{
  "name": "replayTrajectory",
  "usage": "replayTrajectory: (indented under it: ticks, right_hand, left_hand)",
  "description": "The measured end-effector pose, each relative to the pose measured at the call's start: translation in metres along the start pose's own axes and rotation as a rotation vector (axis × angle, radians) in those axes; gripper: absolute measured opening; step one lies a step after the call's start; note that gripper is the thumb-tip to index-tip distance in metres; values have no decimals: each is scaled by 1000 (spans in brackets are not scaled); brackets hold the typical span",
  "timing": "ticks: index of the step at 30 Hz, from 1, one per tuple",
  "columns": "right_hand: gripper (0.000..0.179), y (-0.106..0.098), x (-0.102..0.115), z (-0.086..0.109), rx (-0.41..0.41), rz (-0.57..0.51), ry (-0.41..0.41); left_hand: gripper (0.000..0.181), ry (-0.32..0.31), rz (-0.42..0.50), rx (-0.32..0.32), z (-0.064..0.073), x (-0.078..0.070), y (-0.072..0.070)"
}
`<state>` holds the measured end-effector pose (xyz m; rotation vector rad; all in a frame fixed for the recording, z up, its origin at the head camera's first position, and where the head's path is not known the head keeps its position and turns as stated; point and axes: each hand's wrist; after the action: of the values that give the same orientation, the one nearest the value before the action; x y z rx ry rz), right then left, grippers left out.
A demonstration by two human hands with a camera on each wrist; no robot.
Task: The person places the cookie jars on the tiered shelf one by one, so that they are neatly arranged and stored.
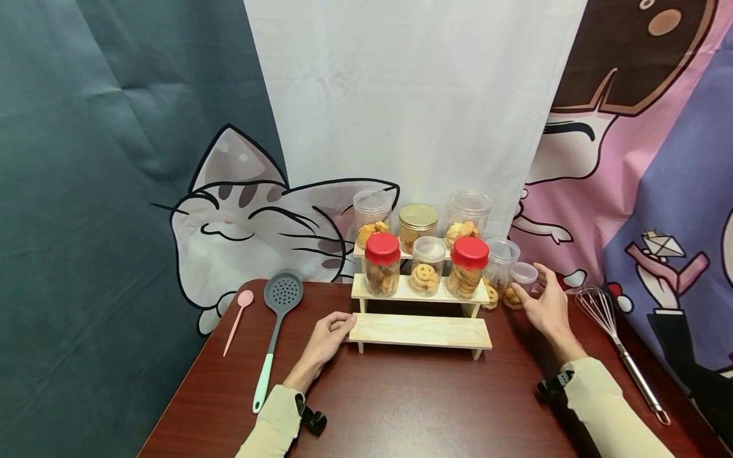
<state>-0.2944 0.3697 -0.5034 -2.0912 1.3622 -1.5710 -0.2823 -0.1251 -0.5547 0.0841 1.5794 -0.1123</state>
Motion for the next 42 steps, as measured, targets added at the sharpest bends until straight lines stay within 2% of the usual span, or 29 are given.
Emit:
replayTrajectory:
  ticks: [7, 13, 17, 23, 29, 36, 42]
  right_hand:
    - [75, -10, 7, 12, -63, -16, -4]
    - [76, -19, 19, 26, -81, -139, -12]
    - [77, -23, 30, 32, -67, -205, -27]
    - [77, -27, 46, 44, -55, -237, -49]
    - [74, -28, 56, 55, -53, -292, -82]
    - [69, -27, 62, 61, -69, -348, -70]
    - [63, -23, 79, 72, -10, -398, -133]
  left_hand:
    - [36, 6, 5, 7, 0, 0, -1]
    - [36, 8, 0, -2, 1, -1, -1]
    - [34, 12, 13, -7, 1, -1, -1]
    - [36, 10, -12, -6, 2, -1, -1]
    - [38, 1, -11, 3, 2, 0, 0]
    - [35, -2, 1, 3, 1, 1, 1]
    - [35, 9, 2, -10, 1, 1, 1]
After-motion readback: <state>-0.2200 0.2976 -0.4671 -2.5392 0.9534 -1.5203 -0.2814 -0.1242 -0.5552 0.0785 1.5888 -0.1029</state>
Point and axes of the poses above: each hand's wrist, its own z-axis away from the middle knuckle, its own y-axis out of the palm, x = y × z, and after that the axes turned 5 degrees about z, right-handed
